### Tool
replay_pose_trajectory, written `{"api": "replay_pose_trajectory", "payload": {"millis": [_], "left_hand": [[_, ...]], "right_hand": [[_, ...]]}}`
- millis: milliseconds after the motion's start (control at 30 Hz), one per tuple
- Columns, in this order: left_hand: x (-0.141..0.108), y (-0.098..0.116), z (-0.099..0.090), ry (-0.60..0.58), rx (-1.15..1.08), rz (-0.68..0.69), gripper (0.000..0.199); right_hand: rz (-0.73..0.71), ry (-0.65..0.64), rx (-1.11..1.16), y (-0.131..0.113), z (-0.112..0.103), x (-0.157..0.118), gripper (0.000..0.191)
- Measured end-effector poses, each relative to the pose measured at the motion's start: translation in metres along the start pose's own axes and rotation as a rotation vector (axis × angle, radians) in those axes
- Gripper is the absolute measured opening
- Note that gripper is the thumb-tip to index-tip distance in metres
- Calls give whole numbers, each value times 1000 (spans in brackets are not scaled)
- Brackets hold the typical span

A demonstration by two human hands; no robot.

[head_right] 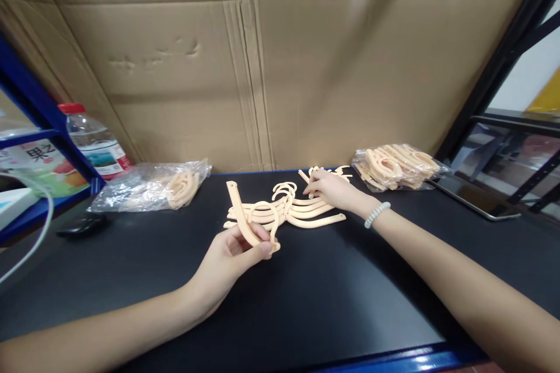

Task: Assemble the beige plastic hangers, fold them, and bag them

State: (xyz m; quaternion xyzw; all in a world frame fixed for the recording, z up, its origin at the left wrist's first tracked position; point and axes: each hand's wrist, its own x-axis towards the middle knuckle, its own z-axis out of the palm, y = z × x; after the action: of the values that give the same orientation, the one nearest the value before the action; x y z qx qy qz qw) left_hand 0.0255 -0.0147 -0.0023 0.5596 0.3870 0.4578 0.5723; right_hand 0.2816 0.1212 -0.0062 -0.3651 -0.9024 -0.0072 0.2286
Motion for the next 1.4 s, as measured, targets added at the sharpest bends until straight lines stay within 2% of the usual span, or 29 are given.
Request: {"api": "replay_pose_trajectory", "payload": {"millis": [100, 200, 300, 400, 567, 700, 933, 1067, 1133, 1267, 1400], "left_hand": [[0, 0, 0, 4, 9, 6, 11], [0, 0, -1, 29, -22, -25, 14], [0, 0, -1, 43, -68, -41, 16], [0, 0, -2, 63, -123, -38, 16], [1, -1, -2, 71, -156, -39, 18], [2, -2, -3, 58, -144, -34, 18], [2, -2, -4, 50, -115, -26, 17], [1, -1, -4, 39, -122, -19, 18], [1, -1, -3, 30, -136, -5, 18], [1, 0, -2, 17, -195, 7, 28], [0, 1, -2, 23, -208, 16, 32]], "right_hand": [[7, 29, 56, -3, 2, 0, 21], [88, 206, 185, -13, -3, 1, 18], [254, 484, 488, -32, -12, -1, 19], [362, 588, 851, -56, -20, -6, 23], [534, 469, 1373, -95, -25, -18, 20], [582, 425, 1507, -112, -18, -21, 18], [602, 328, 1592, -120, -3, -26, 21], [603, 283, 1566, -127, -3, -27, 49], [579, 232, 1535, -130, -3, -27, 54], [516, 63, 1441, -130, 2, -27, 25], [481, 25, 1384, -128, 7, -27, 14]]}}
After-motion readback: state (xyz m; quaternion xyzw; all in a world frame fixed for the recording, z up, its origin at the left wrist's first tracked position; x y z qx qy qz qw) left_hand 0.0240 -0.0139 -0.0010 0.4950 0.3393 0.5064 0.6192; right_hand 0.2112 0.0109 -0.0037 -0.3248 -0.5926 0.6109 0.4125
